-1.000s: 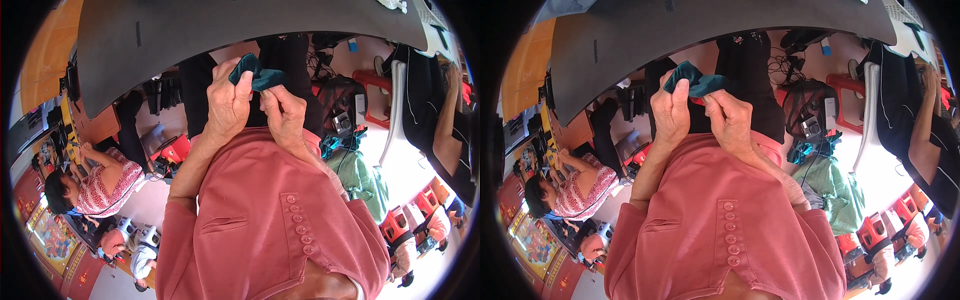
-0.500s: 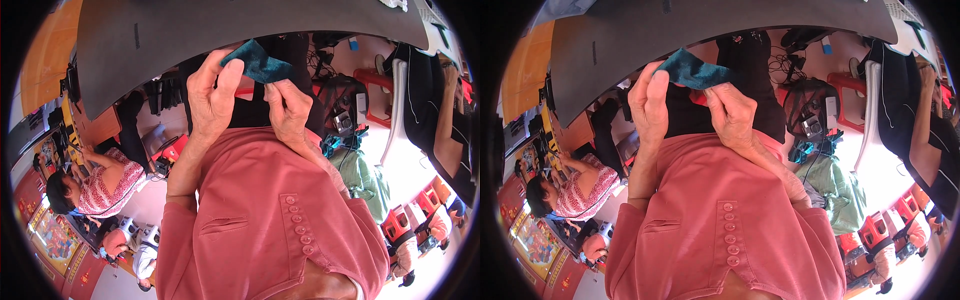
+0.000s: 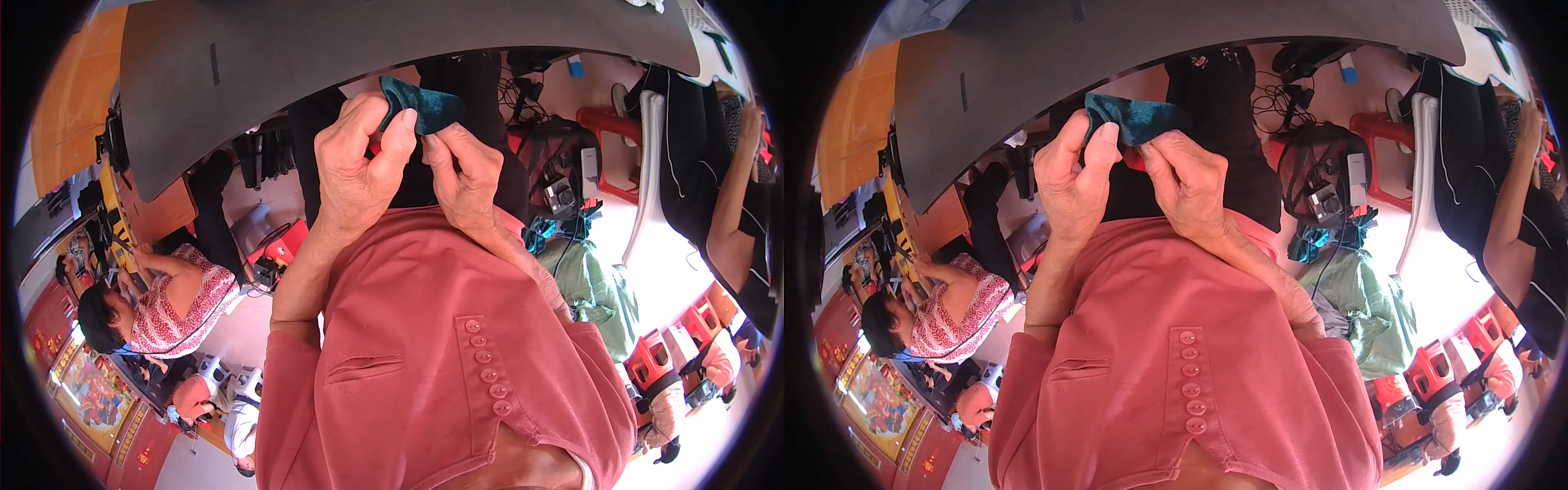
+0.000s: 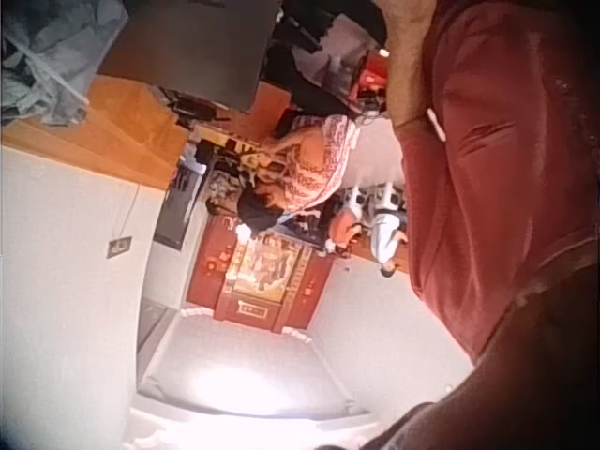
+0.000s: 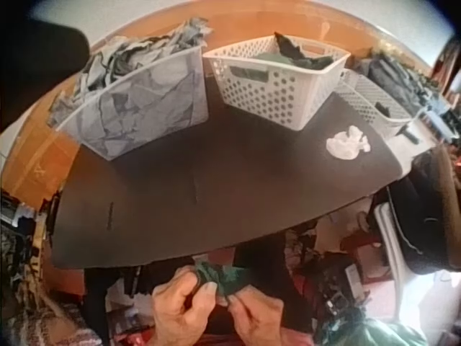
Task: Folding and shaping a small piece of teal fabric using a wooden stick in a manufacturing environment.
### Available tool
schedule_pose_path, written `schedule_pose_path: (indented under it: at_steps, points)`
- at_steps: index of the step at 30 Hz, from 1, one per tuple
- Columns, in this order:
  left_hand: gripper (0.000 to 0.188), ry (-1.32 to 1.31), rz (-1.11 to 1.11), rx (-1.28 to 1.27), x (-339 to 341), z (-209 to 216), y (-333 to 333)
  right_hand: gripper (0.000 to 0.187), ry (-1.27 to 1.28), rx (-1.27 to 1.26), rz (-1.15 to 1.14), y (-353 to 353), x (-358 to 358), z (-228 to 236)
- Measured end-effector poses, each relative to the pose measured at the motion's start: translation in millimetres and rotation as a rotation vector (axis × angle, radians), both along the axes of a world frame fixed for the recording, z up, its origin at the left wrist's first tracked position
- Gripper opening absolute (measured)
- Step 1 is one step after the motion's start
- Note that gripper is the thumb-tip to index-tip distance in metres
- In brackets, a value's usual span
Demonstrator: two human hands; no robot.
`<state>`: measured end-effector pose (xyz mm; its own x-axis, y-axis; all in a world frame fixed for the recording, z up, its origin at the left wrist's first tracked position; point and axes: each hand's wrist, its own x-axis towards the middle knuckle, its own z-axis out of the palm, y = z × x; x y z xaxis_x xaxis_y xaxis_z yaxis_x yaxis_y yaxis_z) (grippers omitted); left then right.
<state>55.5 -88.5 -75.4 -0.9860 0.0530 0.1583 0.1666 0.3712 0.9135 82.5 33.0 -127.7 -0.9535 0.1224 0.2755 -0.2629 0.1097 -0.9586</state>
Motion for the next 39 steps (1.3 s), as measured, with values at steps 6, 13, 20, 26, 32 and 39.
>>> schedule_pose_path:
  at_steps: [6,13,20,26,32,39]
  points:
    - [0.011,0.021,-0.002,-0.019,0,-2,-3,0.002,-0.014,0.068,0.017,5,3,-4]
    - [0.010,0.093,-0.067,-0.054,1,2,-1,0.003,0.051,0.063,0.000,3,0,1]
    - [0.013,0.101,-0.152,-0.079,1,6,-3,0.006,-0.028,0.012,0.004,2,2,3]
    - [0.018,0.182,-0.251,-0.094,-4,0,-5,0.014,-0.245,-0.257,0.109,4,7,4]
    - [0.017,0.067,-0.227,-0.106,-2,0,-11,0.020,-0.308,-0.291,0.197,6,3,1]
    - [0.016,0.216,-0.246,-0.138,-4,-3,-6,0.018,-0.443,-0.593,0.249,5,8,7]
